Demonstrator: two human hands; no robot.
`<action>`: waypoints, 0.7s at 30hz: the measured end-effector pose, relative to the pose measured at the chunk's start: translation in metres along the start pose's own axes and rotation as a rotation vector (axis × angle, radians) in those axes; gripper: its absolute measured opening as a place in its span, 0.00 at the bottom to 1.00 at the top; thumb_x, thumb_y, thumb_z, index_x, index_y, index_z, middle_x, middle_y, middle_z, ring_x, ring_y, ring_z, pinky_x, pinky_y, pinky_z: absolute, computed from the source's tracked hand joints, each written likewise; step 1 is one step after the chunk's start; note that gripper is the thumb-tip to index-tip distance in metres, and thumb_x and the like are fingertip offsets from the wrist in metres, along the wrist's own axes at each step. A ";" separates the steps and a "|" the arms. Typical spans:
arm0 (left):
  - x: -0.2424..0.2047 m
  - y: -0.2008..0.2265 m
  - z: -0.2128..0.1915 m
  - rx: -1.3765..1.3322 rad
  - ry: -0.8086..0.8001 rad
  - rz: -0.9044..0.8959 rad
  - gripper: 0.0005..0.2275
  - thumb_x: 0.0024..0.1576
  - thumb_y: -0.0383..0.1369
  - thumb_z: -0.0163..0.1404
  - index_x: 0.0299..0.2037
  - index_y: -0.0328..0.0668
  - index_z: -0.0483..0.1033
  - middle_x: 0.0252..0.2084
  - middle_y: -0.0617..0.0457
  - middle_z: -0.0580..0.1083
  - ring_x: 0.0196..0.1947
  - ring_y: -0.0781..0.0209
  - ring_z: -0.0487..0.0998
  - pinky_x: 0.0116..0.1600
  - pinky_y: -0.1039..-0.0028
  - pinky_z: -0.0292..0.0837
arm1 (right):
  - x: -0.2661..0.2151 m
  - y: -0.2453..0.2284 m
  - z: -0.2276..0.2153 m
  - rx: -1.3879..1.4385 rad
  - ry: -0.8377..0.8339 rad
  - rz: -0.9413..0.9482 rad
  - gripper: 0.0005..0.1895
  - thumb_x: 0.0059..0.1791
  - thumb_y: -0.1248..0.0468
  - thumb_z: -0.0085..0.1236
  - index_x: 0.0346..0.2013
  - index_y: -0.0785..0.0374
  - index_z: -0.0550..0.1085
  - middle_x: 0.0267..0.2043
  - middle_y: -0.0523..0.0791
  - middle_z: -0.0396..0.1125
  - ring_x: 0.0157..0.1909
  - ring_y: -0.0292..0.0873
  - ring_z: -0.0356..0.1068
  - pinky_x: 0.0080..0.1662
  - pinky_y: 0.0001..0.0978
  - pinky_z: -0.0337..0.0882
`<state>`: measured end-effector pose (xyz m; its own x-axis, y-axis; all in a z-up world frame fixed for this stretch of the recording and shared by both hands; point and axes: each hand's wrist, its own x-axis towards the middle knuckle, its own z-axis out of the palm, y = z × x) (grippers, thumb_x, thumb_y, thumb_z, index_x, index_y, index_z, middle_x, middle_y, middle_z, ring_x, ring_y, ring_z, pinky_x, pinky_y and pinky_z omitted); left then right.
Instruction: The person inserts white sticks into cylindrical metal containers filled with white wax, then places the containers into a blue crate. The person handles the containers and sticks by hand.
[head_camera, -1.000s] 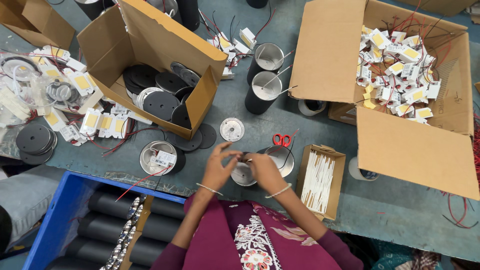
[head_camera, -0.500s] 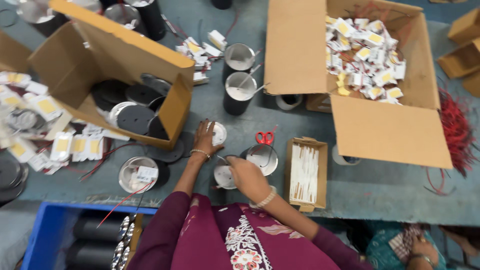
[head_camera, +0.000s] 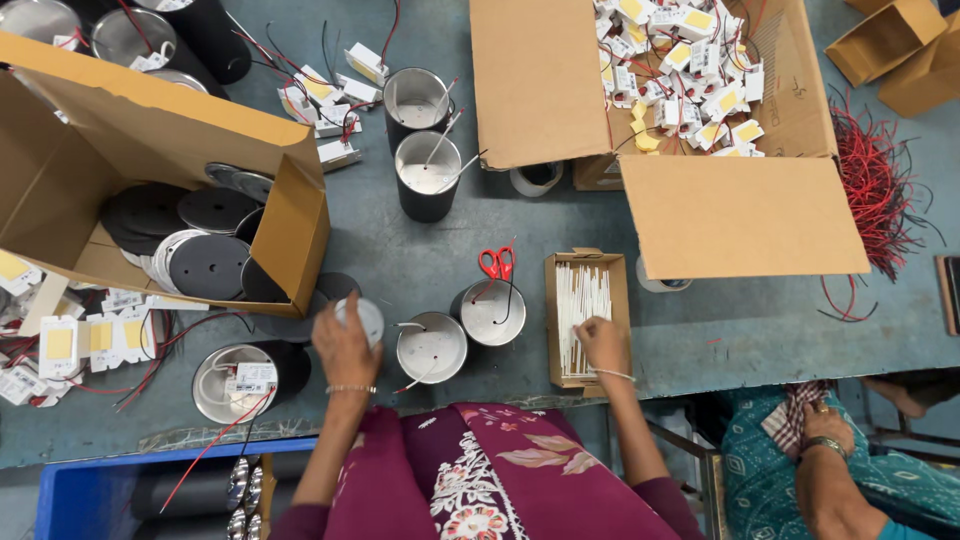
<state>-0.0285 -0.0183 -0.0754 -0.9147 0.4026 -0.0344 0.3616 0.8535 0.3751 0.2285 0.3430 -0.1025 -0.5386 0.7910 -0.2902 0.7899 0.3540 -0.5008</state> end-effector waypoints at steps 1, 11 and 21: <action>-0.010 -0.003 -0.004 0.015 0.020 -0.030 0.44 0.38 0.31 0.69 0.69 0.43 0.61 0.67 0.34 0.60 0.69 0.35 0.58 0.72 0.51 0.53 | -0.003 0.006 0.007 -0.038 -0.048 0.058 0.14 0.44 0.56 0.66 0.31 0.66 0.79 0.31 0.53 0.75 0.35 0.52 0.78 0.42 0.45 0.76; -0.003 0.016 -0.028 -0.231 0.212 0.075 0.23 0.49 0.29 0.63 0.56 0.38 0.74 0.62 0.34 0.68 0.64 0.35 0.66 0.67 0.53 0.58 | 0.022 0.025 0.025 -0.091 -0.072 0.110 0.10 0.41 0.58 0.65 0.23 0.63 0.80 0.24 0.53 0.74 0.30 0.52 0.77 0.40 0.45 0.76; 0.058 0.097 -0.050 -1.010 -0.432 0.256 0.18 0.53 0.35 0.60 0.54 0.39 0.79 0.49 0.48 0.81 0.48 0.59 0.82 0.53 0.70 0.77 | 0.024 0.032 0.000 0.480 -0.223 0.231 0.10 0.50 0.68 0.56 0.36 0.77 0.71 0.30 0.57 0.74 0.31 0.48 0.79 0.35 0.40 0.79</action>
<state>-0.0554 0.0711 0.0049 -0.6250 0.7750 -0.0930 0.0390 0.1500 0.9879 0.2409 0.3733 -0.1260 -0.4579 0.6783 -0.5747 0.7005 -0.1228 -0.7030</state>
